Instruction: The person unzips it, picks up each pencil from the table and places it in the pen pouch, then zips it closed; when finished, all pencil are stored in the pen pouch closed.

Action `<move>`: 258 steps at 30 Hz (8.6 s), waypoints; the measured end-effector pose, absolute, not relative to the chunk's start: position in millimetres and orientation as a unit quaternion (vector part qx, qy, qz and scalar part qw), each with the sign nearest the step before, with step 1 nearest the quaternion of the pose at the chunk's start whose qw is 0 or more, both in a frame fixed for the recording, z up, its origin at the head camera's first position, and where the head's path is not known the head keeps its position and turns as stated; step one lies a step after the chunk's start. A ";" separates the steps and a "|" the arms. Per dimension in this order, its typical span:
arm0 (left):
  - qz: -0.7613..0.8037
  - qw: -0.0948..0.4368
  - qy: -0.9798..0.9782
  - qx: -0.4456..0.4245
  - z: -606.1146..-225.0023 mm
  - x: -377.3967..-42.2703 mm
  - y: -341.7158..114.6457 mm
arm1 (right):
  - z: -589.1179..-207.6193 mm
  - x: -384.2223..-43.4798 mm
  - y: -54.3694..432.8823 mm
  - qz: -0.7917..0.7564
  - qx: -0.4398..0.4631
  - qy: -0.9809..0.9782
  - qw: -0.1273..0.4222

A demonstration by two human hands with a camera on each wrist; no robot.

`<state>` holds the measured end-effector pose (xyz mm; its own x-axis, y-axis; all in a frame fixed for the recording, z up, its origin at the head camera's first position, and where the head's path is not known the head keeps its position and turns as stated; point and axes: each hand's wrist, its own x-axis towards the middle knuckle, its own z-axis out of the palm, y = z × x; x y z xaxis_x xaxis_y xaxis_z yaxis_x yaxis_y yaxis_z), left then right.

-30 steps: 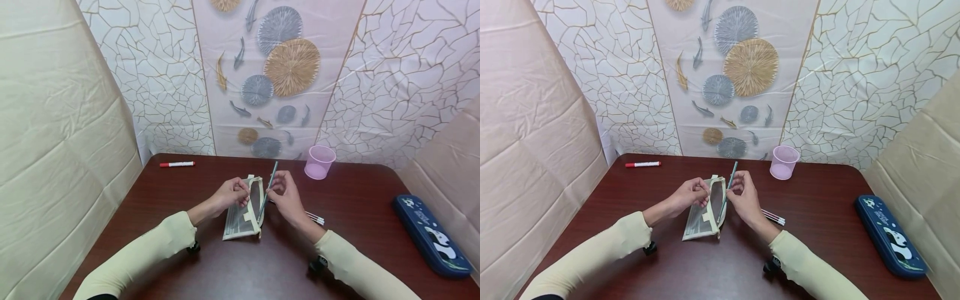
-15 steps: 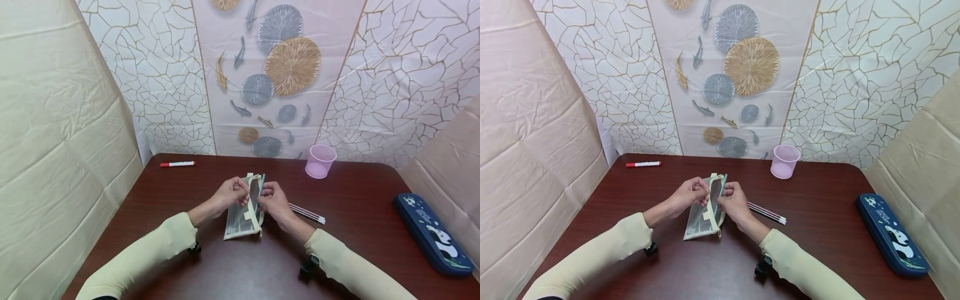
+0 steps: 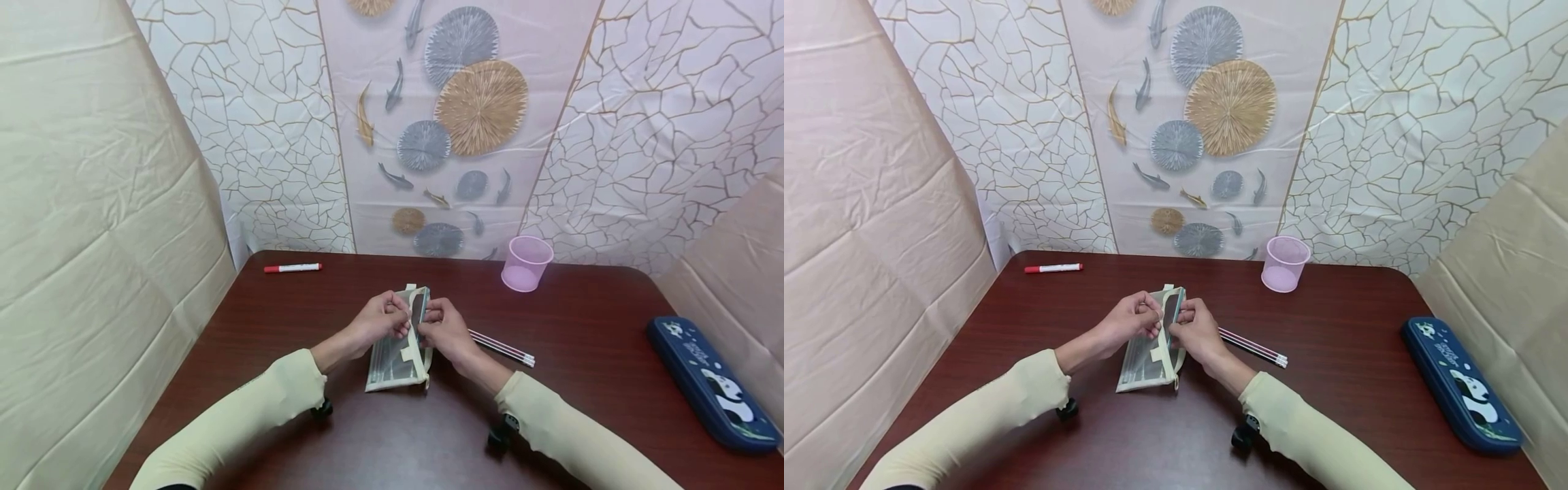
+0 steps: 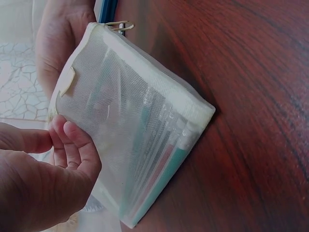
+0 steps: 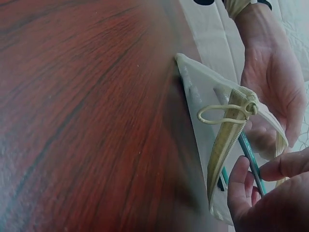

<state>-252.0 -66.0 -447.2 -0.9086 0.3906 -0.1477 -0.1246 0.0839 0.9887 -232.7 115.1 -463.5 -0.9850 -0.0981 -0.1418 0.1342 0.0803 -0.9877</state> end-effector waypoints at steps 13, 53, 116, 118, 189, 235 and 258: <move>0.662 0.185 0.719 0.099 -440.7 -252.9 -63.1 | -459.6 -238.8 114.8 -0.630 0.007 0.770 0.101; 0.684 0.088 0.724 0.013 -432.7 -248.9 -88.1 | -465.4 -280.8 290.1 -0.417 -0.214 0.880 0.073; 0.694 0.108 0.711 0.015 -435.1 -255.1 -79.3 | -459.0 -291.3 277.6 -0.185 -0.252 0.944 0.102; 0.695 0.110 0.710 0.015 -434.7 -255.1 -78.9 | -459.4 -291.6 279.7 -0.190 -0.252 0.945 0.088; 0.695 0.121 0.708 0.035 -447.0 -252.6 -62.6 | -449.0 -241.9 112.1 -0.642 -0.013 0.749 0.164; 0.697 0.111 0.707 0.041 -446.3 -252.7 -68.0 | -456.9 -265.2 259.3 -0.483 -0.100 0.864 0.104; 0.696 0.121 0.706 0.038 -438.7 -255.8 -67.4 | -474.2 -299.3 280.4 -0.405 -0.251 0.851 0.222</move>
<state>-255.8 -67.4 -438.7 -0.9678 0.2222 -0.1180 -0.1148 0.0273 0.9930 -299.3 280.4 -474.2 -0.7756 -0.6067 -0.1742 -0.2468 0.5455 -0.8009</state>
